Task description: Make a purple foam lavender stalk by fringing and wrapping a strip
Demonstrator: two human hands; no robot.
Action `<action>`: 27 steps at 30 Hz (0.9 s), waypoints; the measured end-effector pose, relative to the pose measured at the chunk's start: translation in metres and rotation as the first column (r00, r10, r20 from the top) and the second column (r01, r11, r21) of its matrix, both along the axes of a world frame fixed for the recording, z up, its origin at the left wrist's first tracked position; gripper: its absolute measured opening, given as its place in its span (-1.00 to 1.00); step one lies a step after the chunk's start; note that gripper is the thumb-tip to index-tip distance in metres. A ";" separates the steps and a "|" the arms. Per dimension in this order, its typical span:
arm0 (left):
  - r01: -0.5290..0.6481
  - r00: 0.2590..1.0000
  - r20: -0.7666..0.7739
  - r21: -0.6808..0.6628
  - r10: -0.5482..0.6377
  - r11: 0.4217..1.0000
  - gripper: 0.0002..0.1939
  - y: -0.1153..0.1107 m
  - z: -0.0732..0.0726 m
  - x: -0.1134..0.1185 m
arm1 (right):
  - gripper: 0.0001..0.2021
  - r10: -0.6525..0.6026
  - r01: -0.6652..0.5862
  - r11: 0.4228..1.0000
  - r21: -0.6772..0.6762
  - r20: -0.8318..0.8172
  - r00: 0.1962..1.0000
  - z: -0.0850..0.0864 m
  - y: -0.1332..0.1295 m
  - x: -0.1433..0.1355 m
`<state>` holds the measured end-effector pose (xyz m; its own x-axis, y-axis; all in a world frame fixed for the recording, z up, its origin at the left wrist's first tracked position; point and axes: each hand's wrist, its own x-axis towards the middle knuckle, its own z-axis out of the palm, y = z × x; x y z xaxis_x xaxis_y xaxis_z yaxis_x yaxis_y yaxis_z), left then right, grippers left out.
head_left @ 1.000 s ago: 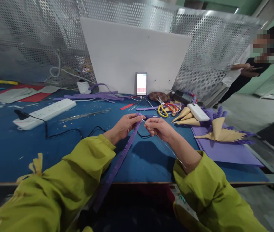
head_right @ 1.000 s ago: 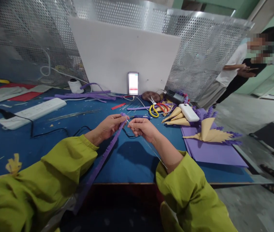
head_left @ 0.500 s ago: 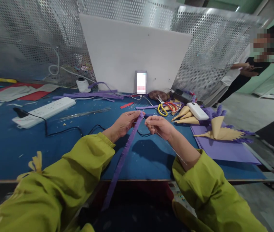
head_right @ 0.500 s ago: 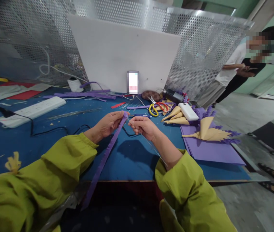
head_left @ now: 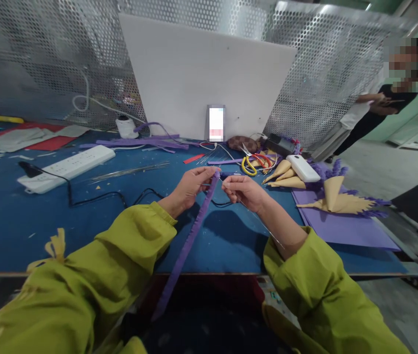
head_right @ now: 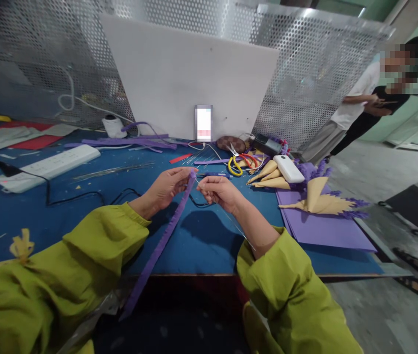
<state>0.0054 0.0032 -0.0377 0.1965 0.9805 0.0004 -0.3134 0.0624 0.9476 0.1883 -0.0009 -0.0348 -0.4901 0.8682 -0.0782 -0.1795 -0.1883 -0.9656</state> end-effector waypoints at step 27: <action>-0.082 0.971 -0.238 -0.229 0.026 0.970 -0.84 0.004 0.006 -0.007 | -0.43 -0.493 0.216 0.866 0.451 0.842 0.218 -0.025 0.050 0.050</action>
<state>-0.0015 0.0072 -0.0317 0.1100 0.9563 -0.2709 -0.0961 0.2815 0.9547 0.2383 0.0490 -0.0601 0.1551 0.9869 -0.0441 0.8393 -0.1552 -0.5210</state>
